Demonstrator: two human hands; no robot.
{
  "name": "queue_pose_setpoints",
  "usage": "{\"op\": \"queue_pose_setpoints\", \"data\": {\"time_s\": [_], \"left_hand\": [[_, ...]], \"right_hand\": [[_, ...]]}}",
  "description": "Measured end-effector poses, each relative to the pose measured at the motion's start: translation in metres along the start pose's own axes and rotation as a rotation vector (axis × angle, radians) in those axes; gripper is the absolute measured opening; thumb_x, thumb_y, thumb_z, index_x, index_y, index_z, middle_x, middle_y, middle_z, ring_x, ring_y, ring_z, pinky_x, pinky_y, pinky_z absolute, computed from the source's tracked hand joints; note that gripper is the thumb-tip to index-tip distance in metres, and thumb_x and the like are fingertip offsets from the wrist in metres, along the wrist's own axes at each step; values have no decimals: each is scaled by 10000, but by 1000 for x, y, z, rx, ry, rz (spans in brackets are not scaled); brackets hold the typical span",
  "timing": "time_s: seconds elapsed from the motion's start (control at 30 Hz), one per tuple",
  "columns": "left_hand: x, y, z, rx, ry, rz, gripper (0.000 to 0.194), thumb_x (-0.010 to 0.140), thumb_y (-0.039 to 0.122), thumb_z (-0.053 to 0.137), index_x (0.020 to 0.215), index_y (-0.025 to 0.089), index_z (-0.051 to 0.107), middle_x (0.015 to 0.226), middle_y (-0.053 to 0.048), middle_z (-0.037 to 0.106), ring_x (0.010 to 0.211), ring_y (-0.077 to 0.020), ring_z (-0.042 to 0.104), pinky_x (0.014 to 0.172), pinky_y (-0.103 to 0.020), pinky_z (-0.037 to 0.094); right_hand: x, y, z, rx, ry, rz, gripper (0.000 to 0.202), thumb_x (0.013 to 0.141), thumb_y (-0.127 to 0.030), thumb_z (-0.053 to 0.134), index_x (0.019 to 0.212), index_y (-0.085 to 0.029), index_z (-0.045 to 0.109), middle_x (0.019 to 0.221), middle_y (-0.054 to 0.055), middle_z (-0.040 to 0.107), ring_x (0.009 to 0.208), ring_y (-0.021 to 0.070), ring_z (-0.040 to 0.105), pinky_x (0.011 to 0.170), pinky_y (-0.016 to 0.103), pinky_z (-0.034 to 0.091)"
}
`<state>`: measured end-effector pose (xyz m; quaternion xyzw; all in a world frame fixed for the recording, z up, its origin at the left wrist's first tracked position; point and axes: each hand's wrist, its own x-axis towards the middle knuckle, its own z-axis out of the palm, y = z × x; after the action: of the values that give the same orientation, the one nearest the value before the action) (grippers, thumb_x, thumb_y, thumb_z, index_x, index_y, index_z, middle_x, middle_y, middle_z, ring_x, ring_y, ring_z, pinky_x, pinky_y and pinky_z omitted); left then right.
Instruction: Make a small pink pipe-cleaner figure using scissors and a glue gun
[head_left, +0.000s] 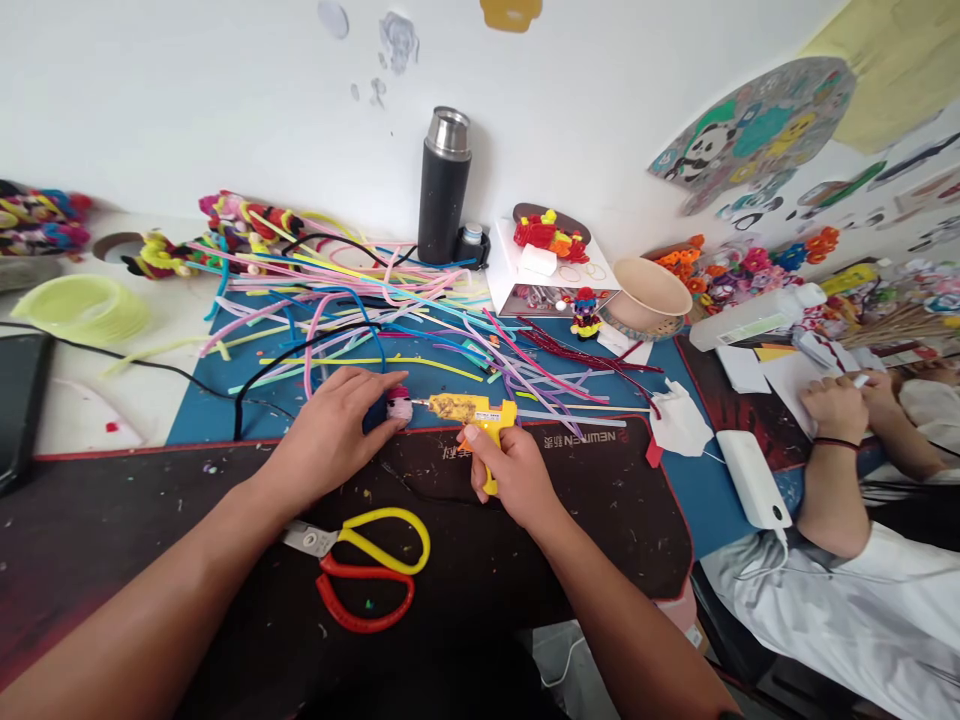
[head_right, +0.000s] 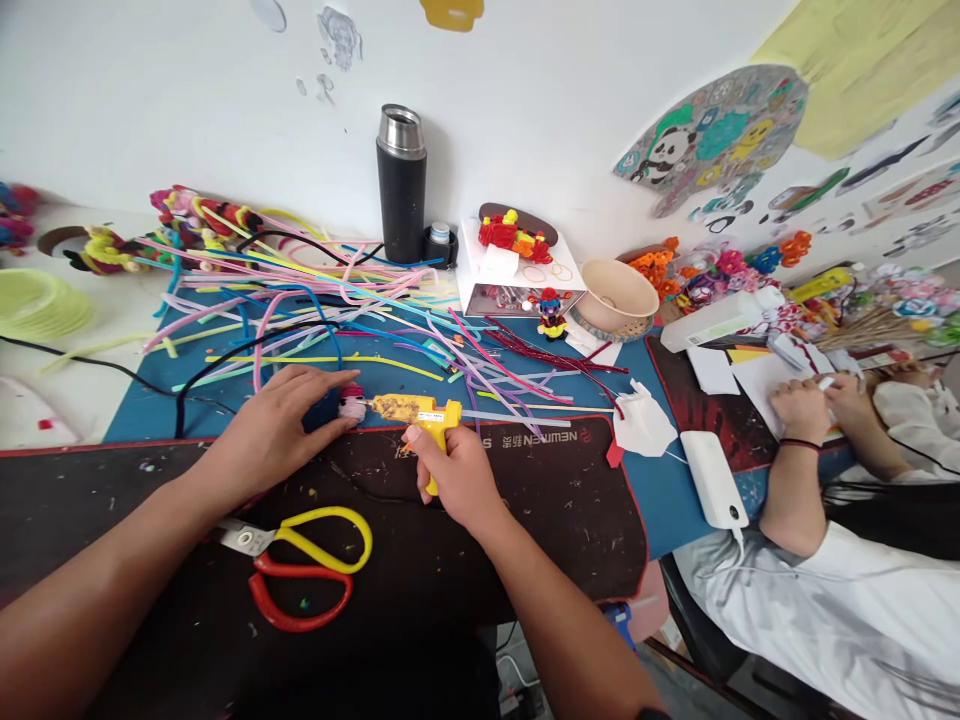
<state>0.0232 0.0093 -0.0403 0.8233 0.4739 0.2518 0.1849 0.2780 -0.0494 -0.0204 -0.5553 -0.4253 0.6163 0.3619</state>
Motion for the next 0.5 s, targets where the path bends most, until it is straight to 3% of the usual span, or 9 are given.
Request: {"op": "queue_pose_setpoints", "data": {"time_s": [0.23, 0.5], "left_hand": [[-1, 0, 2, 32, 15, 25, 485, 1070, 429, 593, 1459, 154, 678, 1196, -150, 805, 1150, -356, 691, 1024, -478, 588], [-1, 0, 2, 51, 21, 33, 497, 1067, 412, 592, 1473, 135, 665, 1206, -162, 808, 1148, -367, 694, 1021, -506, 599]], "right_hand": [[0, -2, 5, -203, 77, 66, 580, 927, -729, 699, 636, -248, 560, 413, -31, 516, 385, 127, 496, 462, 255, 416], [4, 1, 12, -267, 131, 100, 498, 923, -666, 673, 672, -260, 533, 448, -48, 511, 374, 126, 477, 419, 254, 362]]}}
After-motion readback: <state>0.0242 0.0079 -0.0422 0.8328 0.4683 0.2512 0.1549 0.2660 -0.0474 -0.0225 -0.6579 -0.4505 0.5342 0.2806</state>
